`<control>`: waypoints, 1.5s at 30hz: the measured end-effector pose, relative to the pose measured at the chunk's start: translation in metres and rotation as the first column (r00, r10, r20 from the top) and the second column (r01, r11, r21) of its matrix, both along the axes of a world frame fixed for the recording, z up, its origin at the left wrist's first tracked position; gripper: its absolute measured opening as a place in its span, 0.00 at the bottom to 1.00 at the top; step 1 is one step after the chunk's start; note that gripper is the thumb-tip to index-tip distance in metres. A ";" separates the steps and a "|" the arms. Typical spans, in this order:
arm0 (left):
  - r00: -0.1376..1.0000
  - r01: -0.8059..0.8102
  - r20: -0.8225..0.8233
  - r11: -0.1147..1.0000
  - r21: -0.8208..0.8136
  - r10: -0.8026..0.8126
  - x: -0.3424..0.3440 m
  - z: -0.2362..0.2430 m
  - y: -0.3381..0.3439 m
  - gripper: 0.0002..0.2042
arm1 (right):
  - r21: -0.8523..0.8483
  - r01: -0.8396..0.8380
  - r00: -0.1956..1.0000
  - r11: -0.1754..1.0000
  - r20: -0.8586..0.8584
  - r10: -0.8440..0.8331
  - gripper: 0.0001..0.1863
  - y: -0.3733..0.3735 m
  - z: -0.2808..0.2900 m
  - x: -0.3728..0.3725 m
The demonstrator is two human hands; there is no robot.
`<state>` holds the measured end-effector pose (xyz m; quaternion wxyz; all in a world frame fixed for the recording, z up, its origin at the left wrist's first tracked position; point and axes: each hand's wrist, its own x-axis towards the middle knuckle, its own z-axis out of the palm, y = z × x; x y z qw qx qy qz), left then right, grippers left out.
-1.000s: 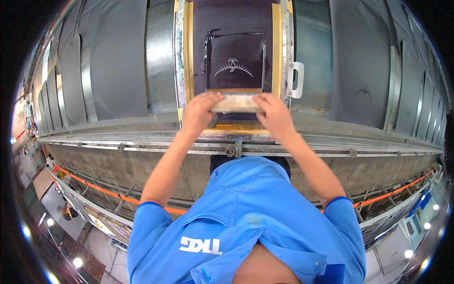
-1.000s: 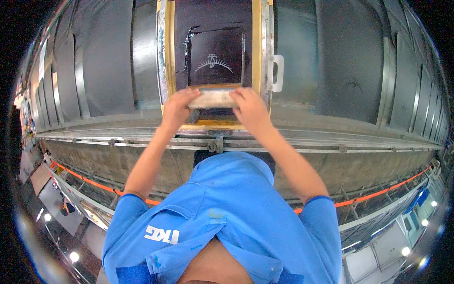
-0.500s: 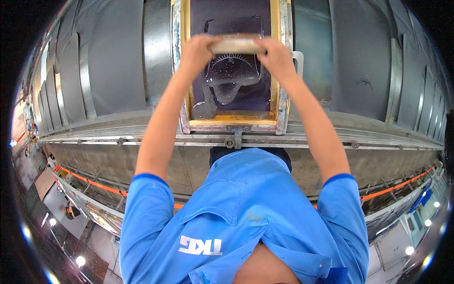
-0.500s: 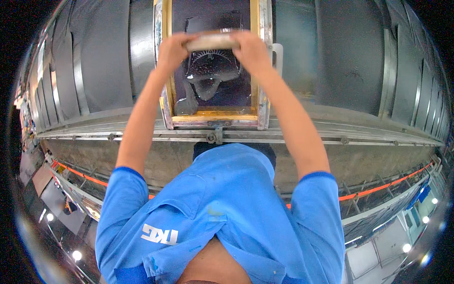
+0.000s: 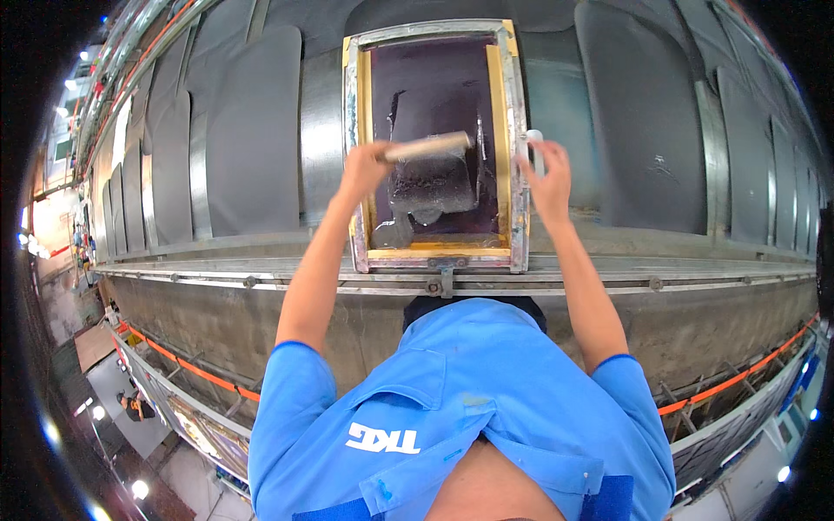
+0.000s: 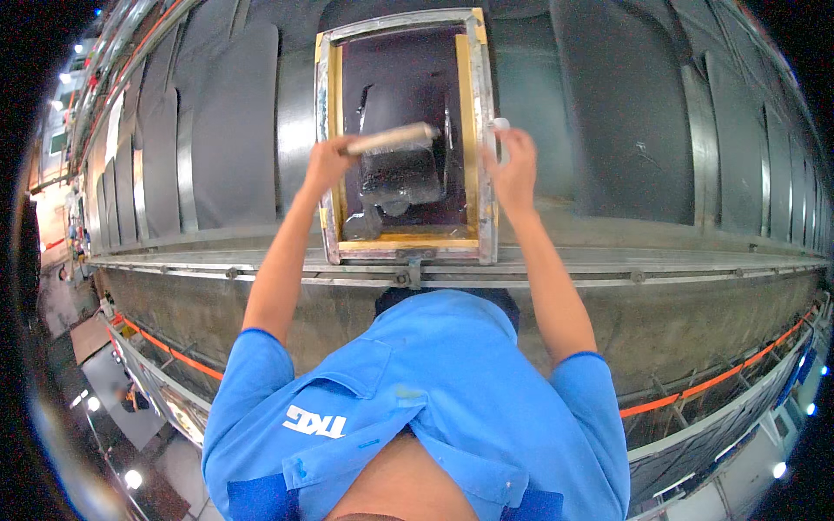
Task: The person uses a squeegee to spread dark ink across a screen-printing frame mounted on a conveyor. They repeatedly pull the squeegee across the mesh to coat it evenly, then walk to a workbench to add more ink from a bottle before returning to continue spreading ink on the screen.
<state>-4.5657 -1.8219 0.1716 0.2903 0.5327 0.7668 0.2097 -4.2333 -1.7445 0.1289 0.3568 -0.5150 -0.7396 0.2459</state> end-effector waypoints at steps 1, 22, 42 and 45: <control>1.000 -0.012 -0.022 0.998 0.068 0.013 -0.017 -0.010 0.020 0.18 | 0.130 0.124 0.982 0.984 0.124 -0.140 0.20 0.020 -0.006 0.000; 0.967 0.234 -0.182 0.906 0.353 -0.179 -0.022 -0.019 -0.200 0.32 | -0.215 0.153 0.958 0.964 -0.207 -0.198 0.15 0.009 0.013 -0.138; 0.868 0.496 0.175 0.790 -0.362 -0.465 -0.417 0.009 -0.211 0.20 | -0.322 0.202 0.952 0.925 -0.157 -0.263 0.12 -0.124 -0.007 -0.463; 0.782 0.623 0.428 0.590 -0.513 -0.453 -0.435 -0.002 -0.168 0.24 | -0.331 0.209 0.960 0.920 -0.112 -0.258 0.13 -0.124 -0.019 -0.461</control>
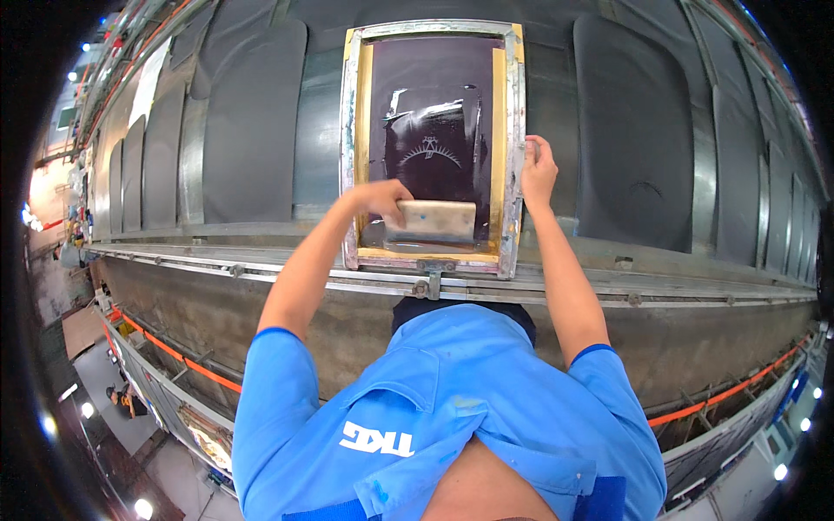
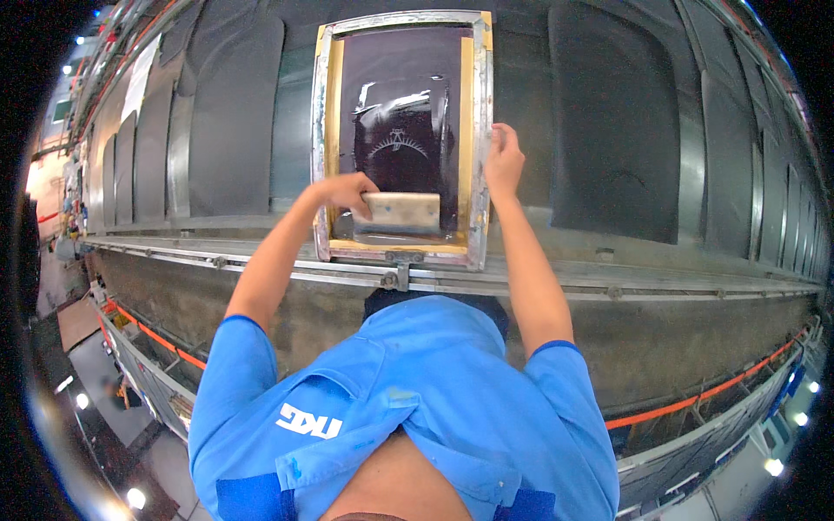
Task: The person uses a squeegee to spread dark ink across a screen-printing frame mounted on a conveyor. They repeatedly pull the squeegee across the mesh to coat it evenly, then walk to a workbench to add more ink from a bottle before returning to continue spreading ink on the screen.
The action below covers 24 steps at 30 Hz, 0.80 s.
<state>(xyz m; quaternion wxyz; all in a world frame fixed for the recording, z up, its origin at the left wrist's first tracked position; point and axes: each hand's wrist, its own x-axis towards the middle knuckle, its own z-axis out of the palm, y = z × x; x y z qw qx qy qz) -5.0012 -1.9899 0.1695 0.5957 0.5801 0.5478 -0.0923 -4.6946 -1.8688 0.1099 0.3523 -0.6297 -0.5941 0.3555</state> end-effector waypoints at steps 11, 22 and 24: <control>0.925 -0.193 -0.100 0.684 0.704 0.365 -0.056 0.019 0.132 0.19 | 0.310 -0.642 0.742 0.701 0.482 0.467 0.26 0.079 0.095 -0.068; 0.916 -0.115 -0.086 0.460 0.880 0.392 0.029 -0.020 -0.041 0.24 | 0.113 -0.749 0.646 0.653 0.343 0.682 0.28 -0.068 0.031 -0.025; 0.927 -0.115 -0.067 0.452 0.884 0.368 0.038 -0.014 -0.066 0.25 | 0.020 -0.745 0.636 0.666 0.321 0.702 0.29 -0.099 0.048 -0.016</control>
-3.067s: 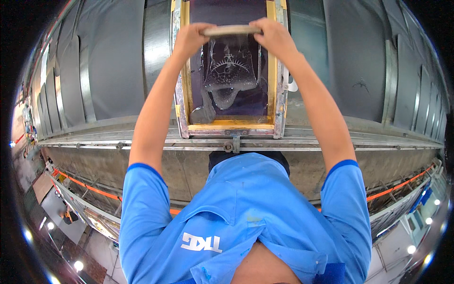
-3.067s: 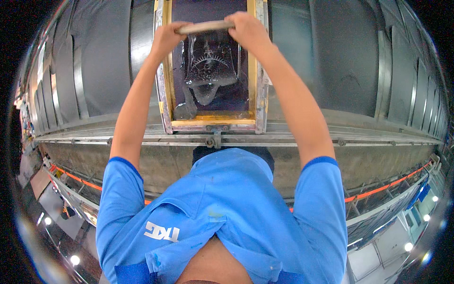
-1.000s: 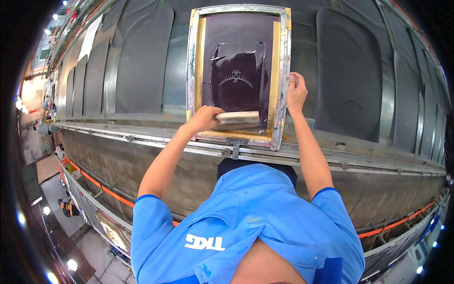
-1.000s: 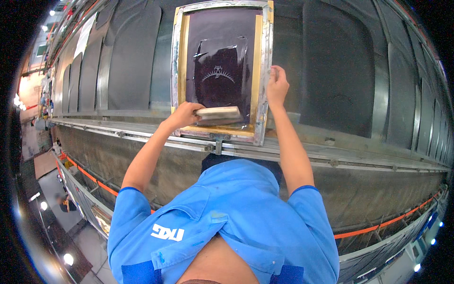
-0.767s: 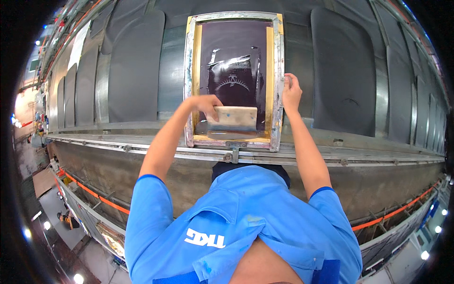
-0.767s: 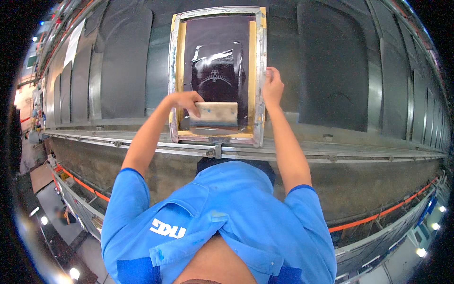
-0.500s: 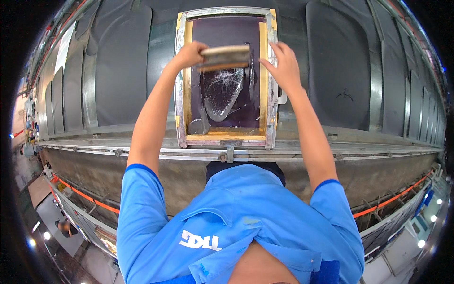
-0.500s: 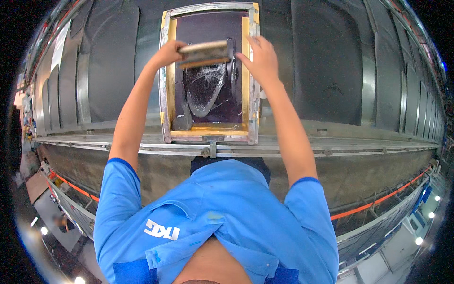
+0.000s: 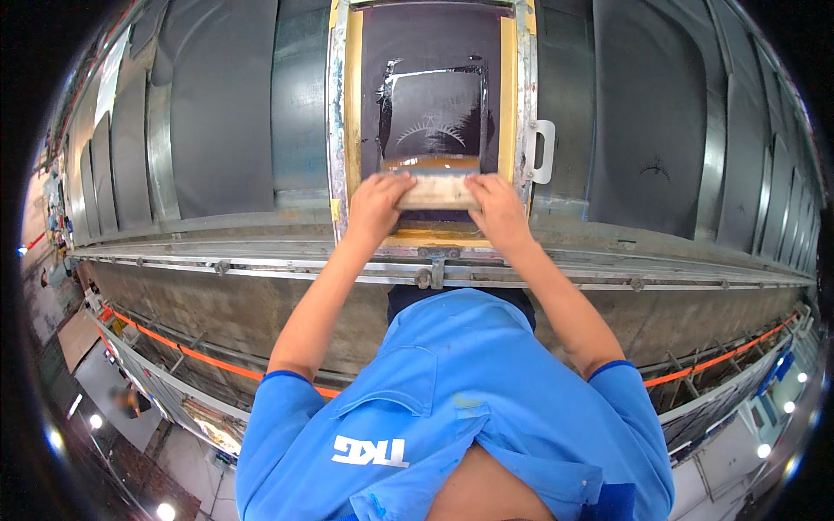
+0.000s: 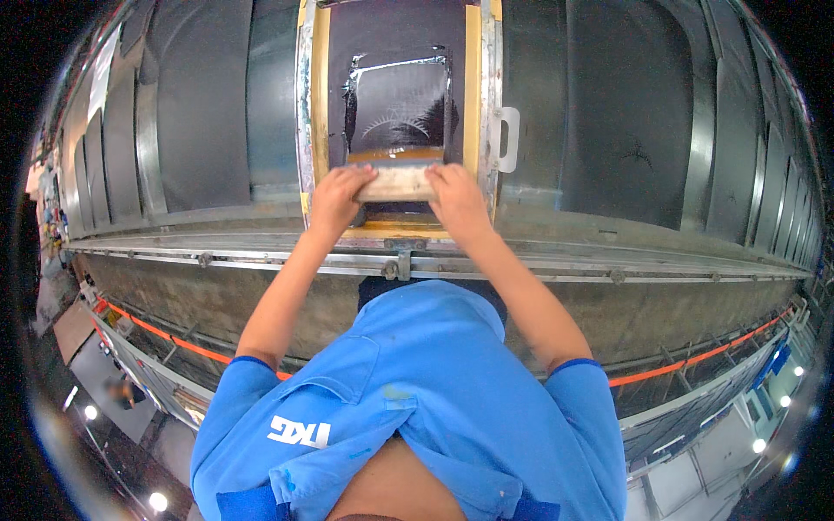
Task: The person uses a squeegee to spread dark ink across a screen-printing frame mounted on a conveyor. They repeatedly pull the squeegee across the mesh to coat it evenly, then walk to a workbench to add more ink from a bottle before returning to continue spreading ink on the screen.
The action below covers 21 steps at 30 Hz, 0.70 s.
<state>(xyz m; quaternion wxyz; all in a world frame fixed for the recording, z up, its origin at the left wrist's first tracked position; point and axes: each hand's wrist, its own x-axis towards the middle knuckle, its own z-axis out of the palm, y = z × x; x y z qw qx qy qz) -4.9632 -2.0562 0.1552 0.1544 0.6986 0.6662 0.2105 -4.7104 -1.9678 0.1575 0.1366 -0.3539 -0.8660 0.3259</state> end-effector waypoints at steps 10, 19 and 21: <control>0.996 -0.086 0.028 0.995 -0.056 0.088 -0.076 0.030 0.173 0.17 | 0.161 -0.021 0.999 0.987 -0.036 0.027 0.17 0.188 0.006 -0.068; 0.988 -0.132 -0.095 0.983 -0.131 0.120 -0.050 0.007 0.135 0.20 | 0.110 0.127 0.989 0.986 -0.095 -0.117 0.22 0.129 -0.034 -0.049; 0.995 -0.082 -0.069 0.995 -0.057 0.078 -0.033 -0.004 0.087 0.20 | 0.070 0.130 0.982 0.989 -0.145 -0.119 0.25 0.074 -0.031 -0.028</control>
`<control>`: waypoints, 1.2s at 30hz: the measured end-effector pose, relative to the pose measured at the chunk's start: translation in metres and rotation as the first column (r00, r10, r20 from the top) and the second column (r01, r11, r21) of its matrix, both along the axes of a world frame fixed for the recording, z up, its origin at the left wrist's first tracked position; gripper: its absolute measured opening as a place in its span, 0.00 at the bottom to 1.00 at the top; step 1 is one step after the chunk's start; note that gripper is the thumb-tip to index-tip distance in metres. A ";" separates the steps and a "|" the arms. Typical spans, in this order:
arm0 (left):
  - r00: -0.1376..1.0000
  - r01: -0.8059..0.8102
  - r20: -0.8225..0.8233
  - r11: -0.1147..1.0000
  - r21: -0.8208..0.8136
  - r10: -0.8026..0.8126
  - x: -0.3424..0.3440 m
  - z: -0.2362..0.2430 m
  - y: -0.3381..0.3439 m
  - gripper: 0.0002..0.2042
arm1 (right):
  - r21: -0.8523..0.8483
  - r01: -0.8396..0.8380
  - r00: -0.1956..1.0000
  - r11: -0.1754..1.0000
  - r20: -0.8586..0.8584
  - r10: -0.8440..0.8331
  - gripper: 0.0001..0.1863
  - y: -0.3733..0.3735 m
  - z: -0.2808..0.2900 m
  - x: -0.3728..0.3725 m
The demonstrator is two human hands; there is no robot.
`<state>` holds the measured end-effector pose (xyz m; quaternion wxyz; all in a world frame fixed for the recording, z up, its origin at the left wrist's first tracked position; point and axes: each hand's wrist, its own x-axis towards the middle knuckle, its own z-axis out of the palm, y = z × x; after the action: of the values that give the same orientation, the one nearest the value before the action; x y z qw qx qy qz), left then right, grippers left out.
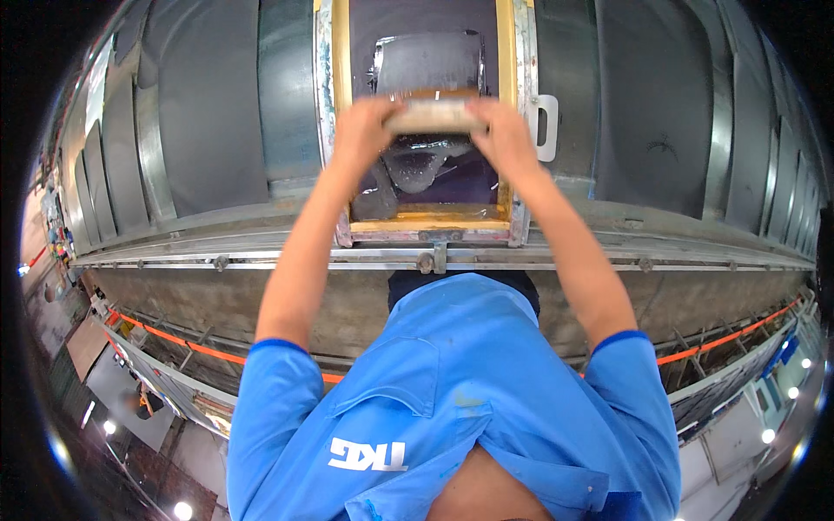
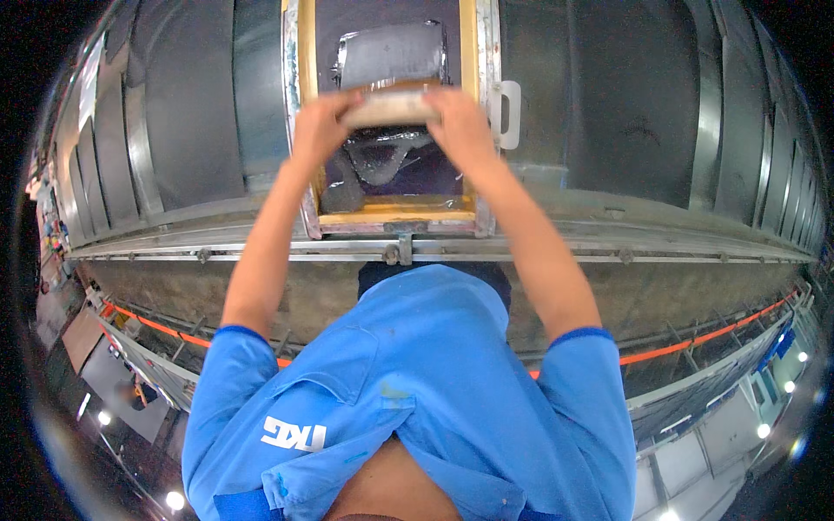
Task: The person uses a squeegee to spread dark ink across a screen-printing frame mounted on a conveyor. They repeatedly pull the squeegee across the mesh to coat it evenly, then walk to a workbench to add more ink from a bottle before returning to continue spreading ink on the screen.
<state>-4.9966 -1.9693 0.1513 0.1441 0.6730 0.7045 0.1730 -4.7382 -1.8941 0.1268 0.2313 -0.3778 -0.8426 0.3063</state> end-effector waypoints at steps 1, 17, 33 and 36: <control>1.000 0.005 0.031 1.000 -0.001 -0.005 0.007 -0.003 -0.027 0.21 | -0.018 -0.009 1.000 1.000 0.007 0.009 0.25 -0.027 0.001 0.009; 0.961 -0.192 0.183 0.977 -0.090 0.206 -0.044 0.023 0.056 0.19 | -0.405 0.458 0.850 0.791 -0.060 -0.523 0.19 0.053 -0.046 0.069; 0.975 0.062 0.209 0.993 0.101 -0.082 0.001 0.026 -0.196 0.32 | -0.110 0.626 0.743 0.772 -0.219 -0.633 0.11 0.010 0.046 -0.033; 0.987 0.073 0.132 0.988 0.133 -0.091 -0.046 0.030 -0.227 0.31 | -0.173 0.578 0.753 0.797 -0.263 -0.603 0.11 -0.014 0.055 -0.091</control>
<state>-5.0430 -2.1965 0.1812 0.1560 0.6959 0.6520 0.2575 -4.8288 -1.9081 0.1816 0.4277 -0.5815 -0.6209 0.3056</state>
